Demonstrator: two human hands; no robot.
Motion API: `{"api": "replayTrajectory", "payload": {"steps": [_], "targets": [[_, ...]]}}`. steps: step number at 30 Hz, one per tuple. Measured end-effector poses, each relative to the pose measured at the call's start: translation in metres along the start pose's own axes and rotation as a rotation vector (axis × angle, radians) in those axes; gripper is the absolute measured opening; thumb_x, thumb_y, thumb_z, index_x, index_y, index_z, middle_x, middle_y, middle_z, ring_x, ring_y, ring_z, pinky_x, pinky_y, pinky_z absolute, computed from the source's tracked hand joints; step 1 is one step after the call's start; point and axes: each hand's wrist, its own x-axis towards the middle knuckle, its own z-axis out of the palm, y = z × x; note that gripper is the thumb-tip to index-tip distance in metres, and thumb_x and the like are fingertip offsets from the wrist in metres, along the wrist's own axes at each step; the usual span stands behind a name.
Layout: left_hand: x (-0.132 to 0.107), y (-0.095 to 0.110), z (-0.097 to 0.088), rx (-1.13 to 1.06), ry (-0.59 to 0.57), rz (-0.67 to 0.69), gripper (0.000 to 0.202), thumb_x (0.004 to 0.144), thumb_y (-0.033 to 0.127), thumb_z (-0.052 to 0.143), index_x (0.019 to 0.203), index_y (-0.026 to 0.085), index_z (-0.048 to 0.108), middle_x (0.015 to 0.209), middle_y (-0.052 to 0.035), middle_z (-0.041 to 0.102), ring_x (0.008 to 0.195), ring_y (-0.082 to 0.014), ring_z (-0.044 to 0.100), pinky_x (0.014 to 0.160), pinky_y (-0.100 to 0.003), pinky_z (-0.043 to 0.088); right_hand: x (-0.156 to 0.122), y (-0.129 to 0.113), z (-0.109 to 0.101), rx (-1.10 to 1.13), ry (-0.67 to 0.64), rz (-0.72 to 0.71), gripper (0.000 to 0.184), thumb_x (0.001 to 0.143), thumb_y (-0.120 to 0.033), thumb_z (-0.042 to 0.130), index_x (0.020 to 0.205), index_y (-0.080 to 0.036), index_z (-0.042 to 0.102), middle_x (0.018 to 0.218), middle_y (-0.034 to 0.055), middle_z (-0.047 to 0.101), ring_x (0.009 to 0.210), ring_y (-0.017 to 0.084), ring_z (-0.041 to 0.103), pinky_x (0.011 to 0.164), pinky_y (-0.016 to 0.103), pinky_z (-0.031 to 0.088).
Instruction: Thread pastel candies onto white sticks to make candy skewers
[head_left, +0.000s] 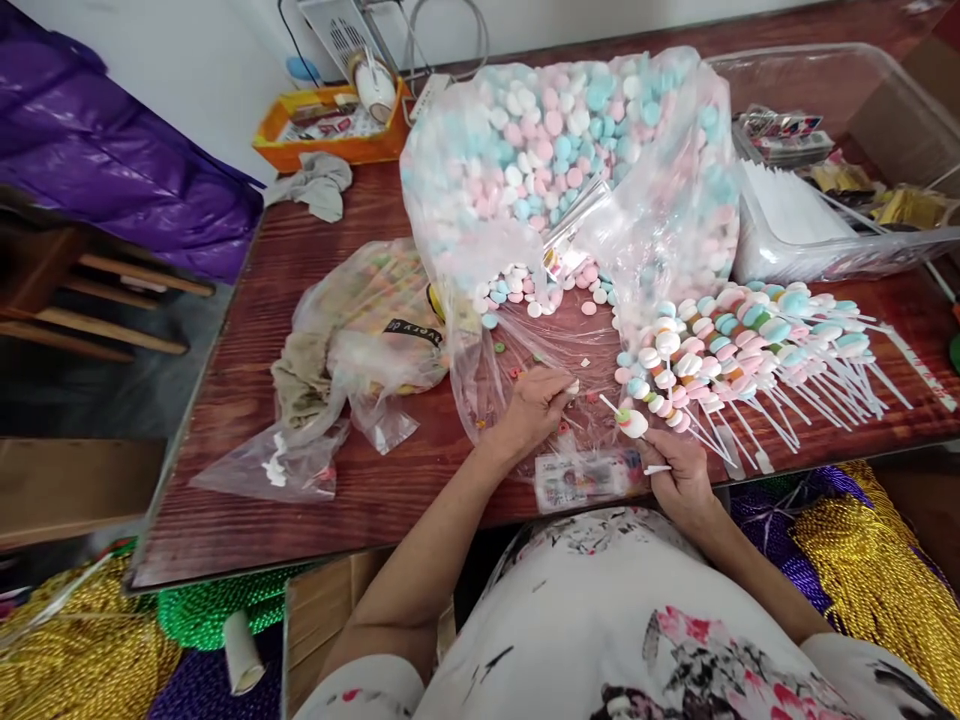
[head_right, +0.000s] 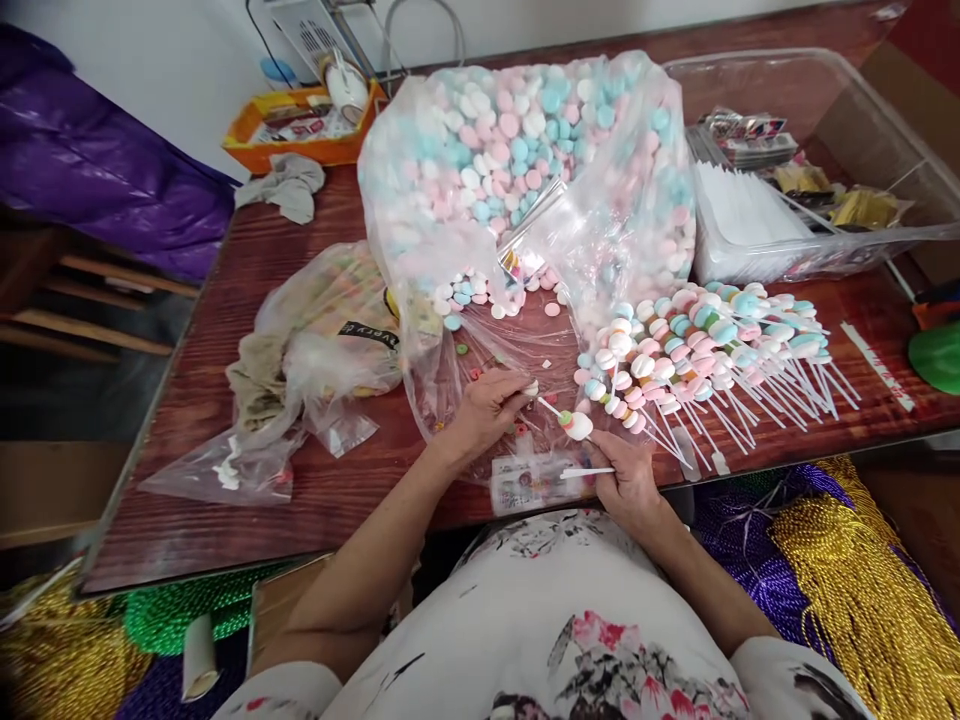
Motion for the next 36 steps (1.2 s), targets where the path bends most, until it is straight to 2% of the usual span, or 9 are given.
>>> {"api": "replayTrajectory", "payload": {"steps": [4, 8, 14, 16, 19, 23, 25, 30, 36], "targets": [[0.003, 0.001, -0.005, 0.013, -0.075, 0.061, 0.025, 0.088, 0.01, 0.049, 0.098, 0.017, 0.071, 0.097, -0.0102, 0.073, 0.09, -0.0204, 0.066, 0.083, -0.037, 0.053, 0.002, 0.0, -0.002, -0.004, -0.01, 0.01, 0.022, 0.093, -0.019, 0.051, 0.102, -0.018, 0.071, 0.073, 0.0018, 0.068, 0.061, 0.015, 0.059, 0.066, 0.03, 0.051], [0.002, 0.013, -0.013, 0.184, -0.267, 0.131, 0.034, 0.078, -0.001, 0.048, 0.099, 0.014, 0.069, 0.103, -0.0138, 0.069, 0.093, -0.0242, 0.062, 0.083, -0.039, 0.053, 0.0, 0.003, -0.003, -0.004, -0.02, 0.019, 0.021, 0.093, -0.018, 0.051, 0.101, -0.019, 0.07, 0.075, 0.0019, 0.069, 0.063, 0.015, 0.061, 0.065, 0.029, 0.051], [0.014, 0.017, -0.018, 0.195, -0.375, 0.137, 0.024, 0.079, 0.004, 0.052, 0.094, 0.015, 0.066, 0.102, -0.0137, 0.066, 0.098, -0.0256, 0.06, 0.09, -0.041, 0.051, -0.001, 0.006, 0.004, -0.021, -0.051, -0.073, 0.025, 0.093, -0.015, 0.048, 0.108, -0.019, 0.067, 0.085, 0.0049, 0.073, 0.07, 0.017, 0.065, 0.067, 0.03, 0.052], [0.015, 0.013, -0.017, 0.069, -0.303, 0.079, 0.02, 0.079, 0.006, 0.053, 0.089, 0.015, 0.068, 0.092, -0.0105, 0.068, 0.093, -0.023, 0.061, 0.088, -0.039, 0.051, -0.001, 0.006, 0.005, -0.028, -0.064, -0.074, 0.024, 0.092, -0.015, 0.048, 0.107, -0.019, 0.068, 0.082, 0.0036, 0.073, 0.066, 0.016, 0.063, 0.066, 0.029, 0.051], [0.01, 0.013, -0.015, -0.294, -0.045, -0.164, 0.014, 0.081, 0.017, 0.061, 0.091, 0.016, 0.07, 0.086, -0.0066, 0.07, 0.081, -0.0182, 0.064, 0.078, -0.034, 0.053, -0.003, 0.003, 0.004, -0.044, -0.055, -0.068, 0.023, 0.093, -0.016, 0.049, 0.105, -0.02, 0.068, 0.079, 0.0024, 0.071, 0.062, 0.015, 0.06, 0.064, 0.029, 0.05], [-0.008, 0.037, -0.018, -0.943, 0.291, -0.629, 0.032, 0.075, 0.03, 0.076, 0.104, 0.019, 0.072, 0.089, -0.003, 0.073, 0.069, -0.0139, 0.066, 0.065, -0.029, 0.057, -0.006, -0.004, 0.004, -0.018, -0.097, -0.067, 0.022, 0.093, -0.016, 0.048, 0.104, -0.019, 0.066, 0.076, 0.0017, 0.068, 0.062, 0.015, 0.059, 0.062, 0.027, 0.047], [-0.015, 0.054, -0.022, -1.14, 0.385, -0.752, 0.032, 0.069, 0.029, 0.08, 0.099, 0.02, 0.074, 0.088, -0.0024, 0.074, 0.069, -0.0139, 0.068, 0.066, -0.028, 0.058, -0.006, -0.009, 0.006, -0.015, -0.157, -0.066, 0.02, 0.095, -0.017, 0.047, 0.1, -0.019, 0.065, 0.073, 0.0014, 0.065, 0.062, 0.014, 0.058, 0.061, 0.027, 0.045], [-0.026, 0.08, -0.025, -1.231, 0.551, -0.76, 0.024, 0.067, 0.026, 0.083, 0.089, 0.019, 0.077, 0.086, -0.0022, 0.074, 0.075, -0.0141, 0.069, 0.069, -0.025, 0.058, -0.003, -0.021, 0.013, -0.062, -0.302, -0.014, 0.022, 0.097, -0.016, 0.041, 0.087, -0.019, 0.061, 0.073, 0.0017, 0.062, 0.065, 0.015, 0.057, 0.063, 0.027, 0.041], [-0.038, 0.075, -0.014, -1.117, 0.591, -0.57, 0.033, 0.063, 0.02, 0.086, 0.095, 0.022, 0.078, 0.101, -0.0036, 0.072, 0.089, -0.0151, 0.067, 0.081, -0.026, 0.057, -0.004, -0.023, 0.014, -0.115, -0.329, 0.003, 0.021, 0.095, -0.013, 0.04, 0.089, -0.019, 0.059, 0.075, 0.0022, 0.063, 0.066, 0.016, 0.058, 0.063, 0.028, 0.041]]}}
